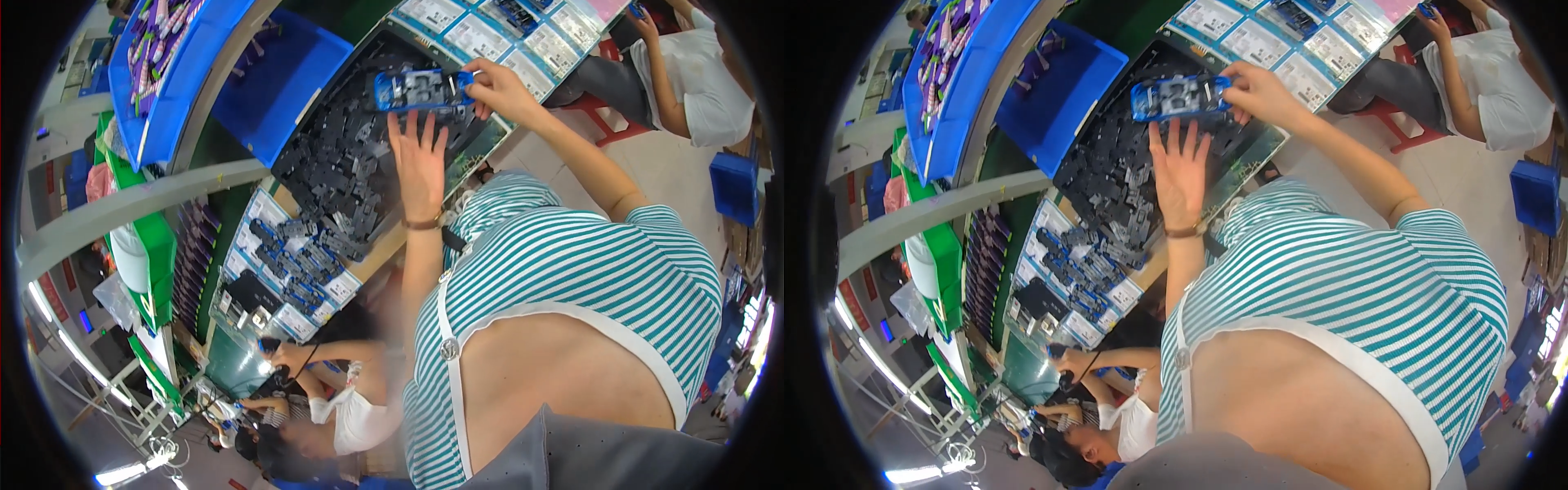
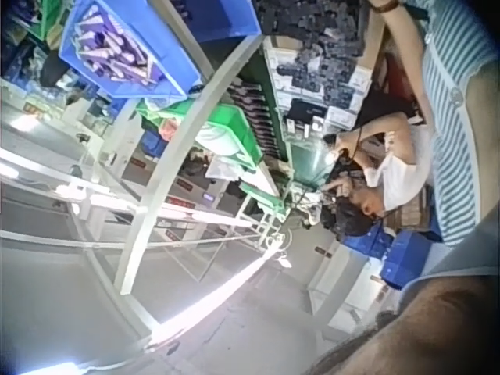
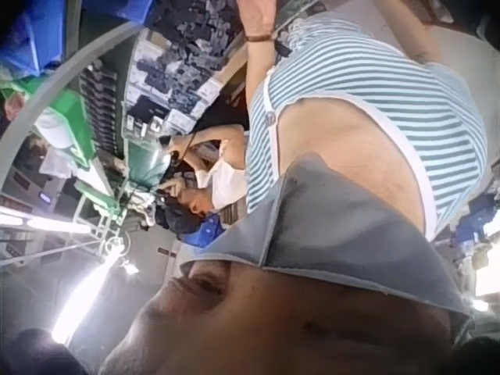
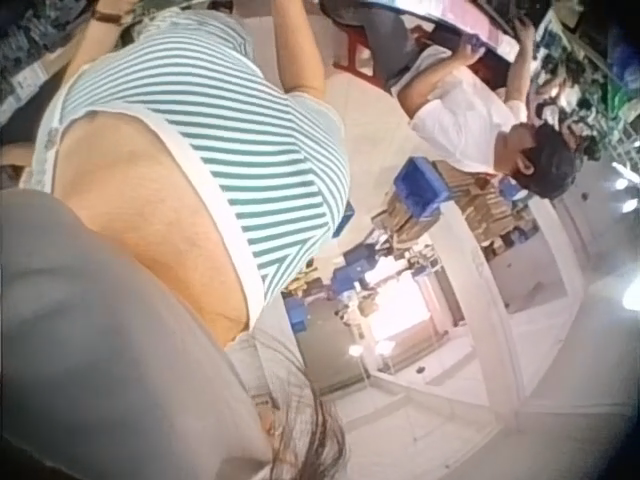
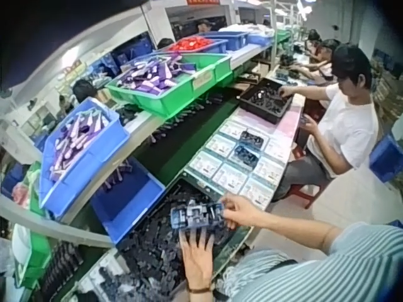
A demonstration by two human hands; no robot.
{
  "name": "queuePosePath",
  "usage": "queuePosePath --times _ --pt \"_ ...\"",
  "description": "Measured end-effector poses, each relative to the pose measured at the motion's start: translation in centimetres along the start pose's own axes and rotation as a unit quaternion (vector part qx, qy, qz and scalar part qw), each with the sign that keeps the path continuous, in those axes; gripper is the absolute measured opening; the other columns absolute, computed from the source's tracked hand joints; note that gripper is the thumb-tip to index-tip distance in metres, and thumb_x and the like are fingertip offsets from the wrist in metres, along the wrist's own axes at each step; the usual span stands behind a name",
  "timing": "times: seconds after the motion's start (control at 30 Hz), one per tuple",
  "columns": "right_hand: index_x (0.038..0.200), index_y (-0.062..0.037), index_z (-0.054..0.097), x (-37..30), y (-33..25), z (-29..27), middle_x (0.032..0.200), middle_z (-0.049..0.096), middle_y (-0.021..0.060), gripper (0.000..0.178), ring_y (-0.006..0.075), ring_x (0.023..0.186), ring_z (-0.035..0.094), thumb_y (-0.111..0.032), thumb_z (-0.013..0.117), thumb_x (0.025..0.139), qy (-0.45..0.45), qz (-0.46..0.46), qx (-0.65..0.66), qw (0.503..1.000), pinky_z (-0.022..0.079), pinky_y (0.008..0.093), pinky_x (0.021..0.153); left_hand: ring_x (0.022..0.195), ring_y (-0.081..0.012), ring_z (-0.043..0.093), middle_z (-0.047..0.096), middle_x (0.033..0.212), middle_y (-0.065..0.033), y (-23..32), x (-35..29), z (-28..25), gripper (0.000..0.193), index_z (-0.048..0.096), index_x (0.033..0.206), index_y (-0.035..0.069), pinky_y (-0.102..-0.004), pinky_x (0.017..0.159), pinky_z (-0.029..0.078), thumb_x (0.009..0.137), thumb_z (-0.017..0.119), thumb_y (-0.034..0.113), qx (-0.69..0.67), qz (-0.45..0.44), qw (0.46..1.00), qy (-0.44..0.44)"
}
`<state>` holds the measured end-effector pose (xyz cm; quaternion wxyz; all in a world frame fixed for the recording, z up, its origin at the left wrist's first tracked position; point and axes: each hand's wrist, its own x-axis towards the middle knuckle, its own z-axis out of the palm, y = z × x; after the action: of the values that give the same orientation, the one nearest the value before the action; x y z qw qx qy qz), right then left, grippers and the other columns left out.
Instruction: The person assembles plastic internal parts into blue plastic device housings by hand, taking the parts from storage bins and inserting them into the housings.
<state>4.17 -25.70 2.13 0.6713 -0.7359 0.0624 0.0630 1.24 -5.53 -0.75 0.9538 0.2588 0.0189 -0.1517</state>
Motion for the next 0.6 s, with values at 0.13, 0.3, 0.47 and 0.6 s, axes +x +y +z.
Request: queuePosePath --times 0.13,0.3,0.47,0.6 --pt "0.114 -0.001 0.049 -2.5 -0.9 4.6 0.067 0.057 0.0029 0.03 0.0104 0.057 0.057 -0.013 0.059 0.087 -0.073 -0.078 -0.126 0.986 0.048 0.0249 0.051 0.127 -0.0277 0.04 0.044 0.135 -0.0105 1.1 -1.0 0.6 0.057 0.039 0.134 0.007 -0.0486 0.109 0.029 0.09 0.059 0.037 -0.043 0.066 0.996 0.04" --pt "0.131 -0.0096 0.047 -3.6 -2.4 7.1 0.121 0.052 0.0135 0.06 0.0299 0.107 0.054 -0.029 0.07 0.078 -0.07 -0.262 -0.276 0.922 0.046 0.0381 0.088 0.124 -0.028 0.044 0.046 0.134 -0.0117 3.2 -3.6 -0.3 0.051 0.039 0.135 0.008 -0.0465 0.102 0.037 0.094 0.053 0.034 -0.06 0.086 0.992 0.067" --pt "0.13 -0.0088 0.048 -3.8 -2.0 9.9 0.119 0.053 0.0142 0.063 0.0327 0.111 0.053 -0.026 0.073 0.075 -0.102 -0.306 -0.265 0.909 0.046 0.0385 0.091 0.122 -0.0259 0.045 0.047 0.134 -0.0111 4.2 -5.3 -0.8 0.049 0.039 0.135 0.008 -0.0429 0.102 0.038 0.095 0.052 0.033 -0.086 0.096 0.989 0.071" --pt "0.127 -0.0119 0.05 -4.1 -2.0 11.3 0.121 0.053 0.0114 0.058 0.0315 0.113 0.052 -0.027 0.072 0.075 -0.096 -0.285 -0.269 0.915 0.046 0.0387 0.092 0.122 -0.0254 0.046 0.048 0.133 -0.0107 4.8 -6.0 -0.7 0.047 0.039 0.135 0.007 -0.0417 0.103 0.036 0.096 0.05 0.032 -0.036 0.129 0.987 0.092"
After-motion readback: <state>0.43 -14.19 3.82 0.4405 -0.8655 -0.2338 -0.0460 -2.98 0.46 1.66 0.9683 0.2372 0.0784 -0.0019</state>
